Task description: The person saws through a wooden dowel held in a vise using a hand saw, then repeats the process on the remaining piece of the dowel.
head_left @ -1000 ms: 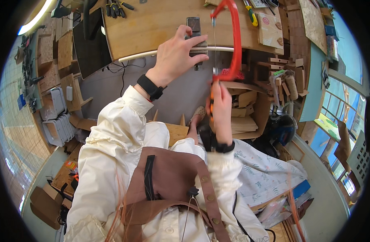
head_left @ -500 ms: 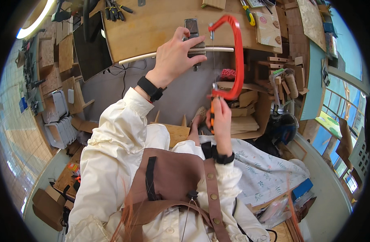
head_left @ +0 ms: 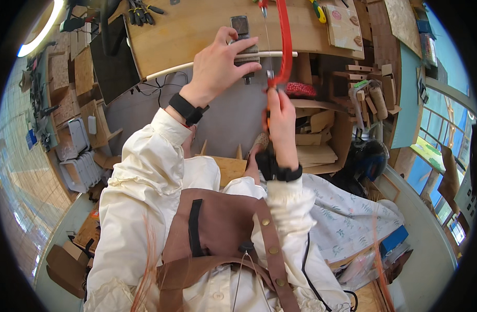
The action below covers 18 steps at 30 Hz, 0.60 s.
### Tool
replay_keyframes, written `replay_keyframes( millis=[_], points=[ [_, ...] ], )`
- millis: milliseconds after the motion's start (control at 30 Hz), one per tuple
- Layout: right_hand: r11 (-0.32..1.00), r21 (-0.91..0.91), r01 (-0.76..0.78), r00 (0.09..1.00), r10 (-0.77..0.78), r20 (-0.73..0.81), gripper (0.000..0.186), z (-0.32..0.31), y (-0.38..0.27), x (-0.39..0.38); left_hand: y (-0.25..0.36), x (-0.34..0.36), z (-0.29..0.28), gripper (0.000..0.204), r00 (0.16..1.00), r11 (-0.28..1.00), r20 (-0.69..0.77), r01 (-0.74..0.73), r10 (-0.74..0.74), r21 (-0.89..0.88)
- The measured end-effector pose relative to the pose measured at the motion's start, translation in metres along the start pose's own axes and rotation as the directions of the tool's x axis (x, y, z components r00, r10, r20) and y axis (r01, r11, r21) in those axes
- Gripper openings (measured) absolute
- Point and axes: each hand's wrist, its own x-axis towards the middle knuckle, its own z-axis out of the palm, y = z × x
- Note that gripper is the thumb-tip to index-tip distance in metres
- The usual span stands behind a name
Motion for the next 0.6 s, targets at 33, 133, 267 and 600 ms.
replay_keyframes(
  millis=[33, 133, 267, 600],
  points=[
    [1.000, 0.003, -0.007, 1.000, 0.007, -0.014, 0.032, -0.006, 0.004, -0.004, 0.003, 0.002, 0.001, 0.051, 1.000, 1.000, 0.010, 0.007, -0.007, -0.003],
    [0.995, 0.003, -0.104, 0.995, 0.104, 0.005, 0.030, -0.011, 0.013, -0.029, -0.006, -0.003, 0.000, 0.051, 1.000, 1.000, 0.009, 0.001, -0.001, 0.026],
    [0.996, 0.050, -0.067, 0.998, 0.067, 0.012, 0.031, -0.001, 0.008, -0.029, -0.006, -0.003, -0.004, 0.051, 1.000, 1.000, 0.005, 0.005, -0.005, 0.028],
    [0.995, 0.065, -0.077, 0.997, 0.076, 0.027, 0.029, -0.006, 0.014, -0.028, -0.006, -0.002, 0.000, 0.050, 1.000, 1.000, -0.007, -0.006, 0.007, 0.029]
  ],
)
